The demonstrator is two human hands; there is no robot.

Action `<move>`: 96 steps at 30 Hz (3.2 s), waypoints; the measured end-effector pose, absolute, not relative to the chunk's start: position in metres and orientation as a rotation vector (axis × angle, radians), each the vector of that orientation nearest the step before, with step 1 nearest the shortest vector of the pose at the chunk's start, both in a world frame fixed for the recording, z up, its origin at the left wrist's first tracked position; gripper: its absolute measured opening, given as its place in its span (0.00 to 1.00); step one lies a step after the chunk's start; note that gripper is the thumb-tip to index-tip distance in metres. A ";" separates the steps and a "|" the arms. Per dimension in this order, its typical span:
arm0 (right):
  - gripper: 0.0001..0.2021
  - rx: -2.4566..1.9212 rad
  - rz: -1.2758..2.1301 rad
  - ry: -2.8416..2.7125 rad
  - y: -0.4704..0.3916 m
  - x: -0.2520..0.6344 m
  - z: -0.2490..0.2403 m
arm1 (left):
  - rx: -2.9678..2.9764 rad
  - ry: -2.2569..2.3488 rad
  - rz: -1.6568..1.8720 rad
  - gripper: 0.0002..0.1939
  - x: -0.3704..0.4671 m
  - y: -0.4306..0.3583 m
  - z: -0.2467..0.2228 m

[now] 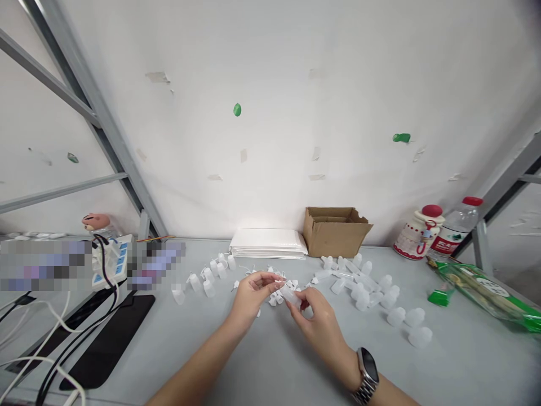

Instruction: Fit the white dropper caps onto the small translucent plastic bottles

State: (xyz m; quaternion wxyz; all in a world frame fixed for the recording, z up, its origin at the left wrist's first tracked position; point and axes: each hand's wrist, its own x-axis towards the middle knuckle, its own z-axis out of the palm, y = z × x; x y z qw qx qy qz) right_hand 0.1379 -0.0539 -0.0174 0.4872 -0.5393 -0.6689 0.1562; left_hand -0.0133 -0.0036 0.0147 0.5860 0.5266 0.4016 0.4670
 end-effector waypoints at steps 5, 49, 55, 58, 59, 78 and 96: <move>0.17 -1.197 1.085 -1.381 -0.045 0.140 -0.005 | 1.329 0.901 1.121 0.07 -0.016 -0.003 0.018; 0.06 -1.265 0.940 -1.637 -0.054 0.136 -0.004 | 1.477 1.061 1.081 0.08 -0.018 -0.001 0.016; 0.10 -1.275 0.878 -1.518 -0.053 0.137 -0.004 | 1.317 0.975 1.102 0.13 -0.019 0.004 0.017; 0.11 -1.267 0.836 -1.485 -0.053 0.138 -0.004 | 1.278 1.000 1.114 0.12 -0.019 0.003 0.020; 0.11 -1.265 0.832 -1.484 -0.053 0.138 -0.004 | 1.261 0.993 1.114 0.12 -0.019 0.002 0.021; 0.19 -1.101 1.226 -1.282 -0.048 0.134 -0.009 | 1.296 0.948 1.193 0.12 -0.014 0.000 0.012; 0.23 -0.927 1.451 -1.077 -0.042 0.137 -0.013 | 1.354 0.943 1.089 0.14 -0.017 0.004 0.010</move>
